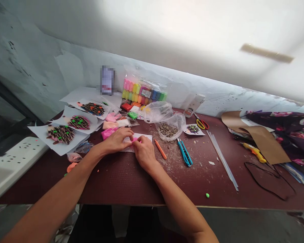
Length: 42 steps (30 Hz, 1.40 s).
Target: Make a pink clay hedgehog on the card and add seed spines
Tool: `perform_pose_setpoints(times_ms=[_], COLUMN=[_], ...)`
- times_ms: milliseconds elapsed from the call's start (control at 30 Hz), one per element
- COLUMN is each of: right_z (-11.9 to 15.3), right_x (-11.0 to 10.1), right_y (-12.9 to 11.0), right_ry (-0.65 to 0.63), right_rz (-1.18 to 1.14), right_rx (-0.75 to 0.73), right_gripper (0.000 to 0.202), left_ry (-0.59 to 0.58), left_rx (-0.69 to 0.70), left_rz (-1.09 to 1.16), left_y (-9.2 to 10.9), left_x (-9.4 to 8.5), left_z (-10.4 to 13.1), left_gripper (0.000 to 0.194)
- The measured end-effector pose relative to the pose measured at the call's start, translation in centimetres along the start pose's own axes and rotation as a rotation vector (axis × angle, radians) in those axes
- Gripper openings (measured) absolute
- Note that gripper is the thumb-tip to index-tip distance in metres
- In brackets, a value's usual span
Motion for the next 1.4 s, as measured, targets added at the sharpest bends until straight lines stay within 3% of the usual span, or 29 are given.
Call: perform_pose_setpoints(times_ms=[500, 800, 1033, 1233, 1400], right_z=[1.1, 1.2, 1.3, 1.3, 1.4], right_x=[-0.9, -1.0, -0.7, -0.5, -0.4], right_y=[-0.2, 0.8, -0.4, -0.5, -0.6], right_ry=[-0.115, -0.102, -0.181, -0.252, -0.290], right_rz=[0.219, 0.166, 0.149, 0.175, 0.195], right_rx=[-0.015, 0.077, -0.035, -0.001, 0.010], right_gripper=[0.028, 0.036, 0.050, 0.049, 0.047], left_ry=[-0.048, -0.072, -0.058, 0.012, -0.097], left_rx=[-0.007, -0.049, -0.056, -0.109, -0.101], left_rz=[-0.072, -0.083, -0.082, -0.027, -0.049], left_y=[-0.4, -0.5, 0.0, -1.0, -1.1], left_x=[0.2, -0.2, -0.8, -1.2, -0.3], left_z=[-0.1, 0.2, 0.3, 0.3, 0.9], left_gripper=[0.013, 0.016, 0.015, 0.030, 0.048])
Point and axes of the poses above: each hand's wrist, its own z-axis away from the middle knuckle, its own x-axis out of the palm, y = z × x, the point moved 7 cm from there along -z, towards the middle knuckle, and after that the axes turned 1 degree about x, right-handed, at the moved point
